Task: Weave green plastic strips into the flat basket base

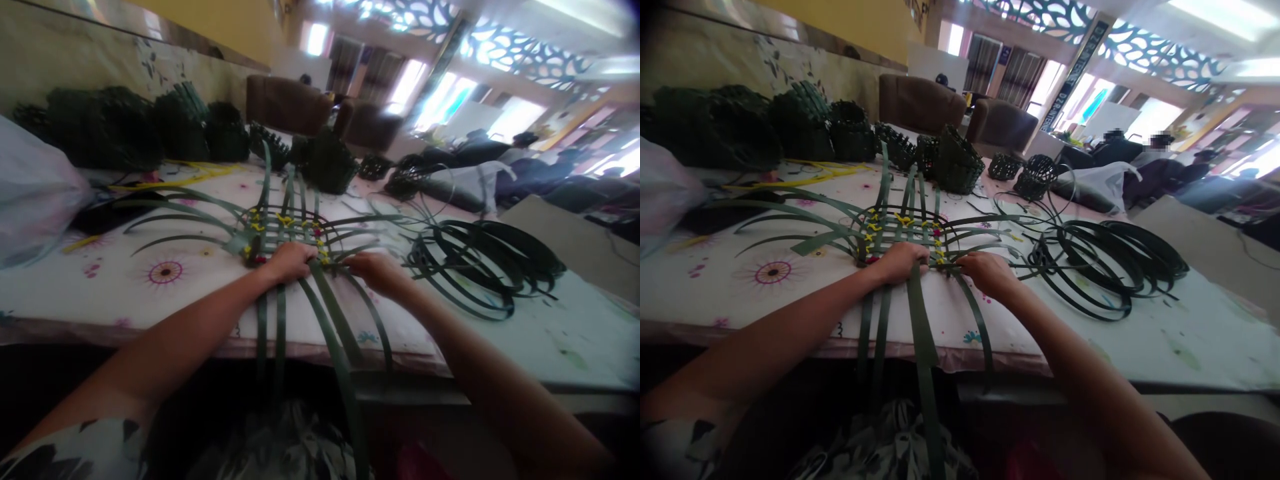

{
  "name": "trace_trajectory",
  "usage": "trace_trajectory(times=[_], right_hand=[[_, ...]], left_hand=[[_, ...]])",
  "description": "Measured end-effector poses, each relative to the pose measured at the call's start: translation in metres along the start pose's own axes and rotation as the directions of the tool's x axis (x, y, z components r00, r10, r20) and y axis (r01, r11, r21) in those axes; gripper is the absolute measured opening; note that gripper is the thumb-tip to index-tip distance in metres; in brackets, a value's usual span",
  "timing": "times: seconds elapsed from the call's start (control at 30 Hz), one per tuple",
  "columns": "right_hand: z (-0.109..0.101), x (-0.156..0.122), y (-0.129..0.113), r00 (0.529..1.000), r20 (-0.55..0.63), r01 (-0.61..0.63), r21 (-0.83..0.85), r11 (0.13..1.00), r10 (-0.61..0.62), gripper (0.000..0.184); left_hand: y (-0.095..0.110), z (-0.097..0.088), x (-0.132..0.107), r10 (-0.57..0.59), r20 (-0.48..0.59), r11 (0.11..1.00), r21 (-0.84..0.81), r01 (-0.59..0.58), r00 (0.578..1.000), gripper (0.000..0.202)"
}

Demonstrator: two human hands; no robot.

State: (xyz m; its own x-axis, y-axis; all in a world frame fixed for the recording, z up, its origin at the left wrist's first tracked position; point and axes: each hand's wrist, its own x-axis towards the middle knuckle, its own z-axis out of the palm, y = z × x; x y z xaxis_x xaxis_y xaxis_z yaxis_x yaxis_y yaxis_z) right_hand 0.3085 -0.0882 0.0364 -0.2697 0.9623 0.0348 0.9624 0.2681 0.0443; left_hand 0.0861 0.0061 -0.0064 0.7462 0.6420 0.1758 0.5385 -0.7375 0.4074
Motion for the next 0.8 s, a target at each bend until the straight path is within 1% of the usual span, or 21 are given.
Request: trace_trajectory(times=[0.07, 0.17, 0.27, 0.37, 0.47, 0.57, 0.63, 0.73, 0.8], right_hand=[[0.012, 0.0, 0.004, 0.997, -0.071, 0.023, -0.024, 0.999, -0.025, 0.021], [0.026, 0.0, 0.005, 0.989, -0.133, 0.049, -0.103, 0.994, -0.063, 0.025], [0.036, -0.001, 0.004, 0.976, -0.176, 0.11, -0.121, 0.987, -0.13, 0.02], [0.045, -0.005, 0.004, 0.964, -0.172, 0.176, -0.151, 0.973, -0.202, 0.018], [0.047, -0.009, 0.004, 0.949, -0.179, 0.232, -0.167, 0.958, -0.26, 0.021], [0.047, -0.013, 0.005, 0.93, -0.267, 0.229, -0.119, 0.966, -0.254, 0.018], [0.047, -0.014, 0.004, 0.917, -0.312, 0.227, -0.104, 0.968, -0.249, 0.02], [0.047, -0.01, 0.002, 0.905, -0.337, 0.241, -0.098, 0.966, -0.26, 0.025], [0.048, -0.004, 0.001, 0.899, -0.354, 0.258, -0.05, 0.965, -0.258, 0.023]], left_hand=[[0.0, 0.0, 0.0, 0.008, 0.0, 1.0, -0.003, -0.008, 1.0, 0.011], [0.0, 0.0, 0.0, 0.014, 0.002, 1.0, -0.007, -0.014, 1.0, 0.009], [0.0, 0.0, -0.001, 0.031, 0.0, 0.999, -0.02, -0.031, 1.0, 0.009], [0.001, -0.001, -0.001, 0.03, 0.005, 0.999, -0.029, -0.03, 1.0, 0.009], [0.002, -0.002, -0.001, 0.029, 0.016, 0.999, -0.039, -0.028, 0.999, 0.008], [0.003, -0.003, -0.001, 0.038, 0.026, 0.998, -0.049, -0.037, 0.999, 0.007], [0.002, -0.003, 0.0, 0.04, 0.027, 0.998, -0.054, -0.038, 0.999, 0.008], [0.001, -0.002, 0.0, 0.03, 0.028, 0.998, -0.058, -0.028, 0.999, 0.008], [0.0, -0.002, 0.0, 0.022, 0.03, 0.998, -0.059, -0.02, 0.999, 0.007]])
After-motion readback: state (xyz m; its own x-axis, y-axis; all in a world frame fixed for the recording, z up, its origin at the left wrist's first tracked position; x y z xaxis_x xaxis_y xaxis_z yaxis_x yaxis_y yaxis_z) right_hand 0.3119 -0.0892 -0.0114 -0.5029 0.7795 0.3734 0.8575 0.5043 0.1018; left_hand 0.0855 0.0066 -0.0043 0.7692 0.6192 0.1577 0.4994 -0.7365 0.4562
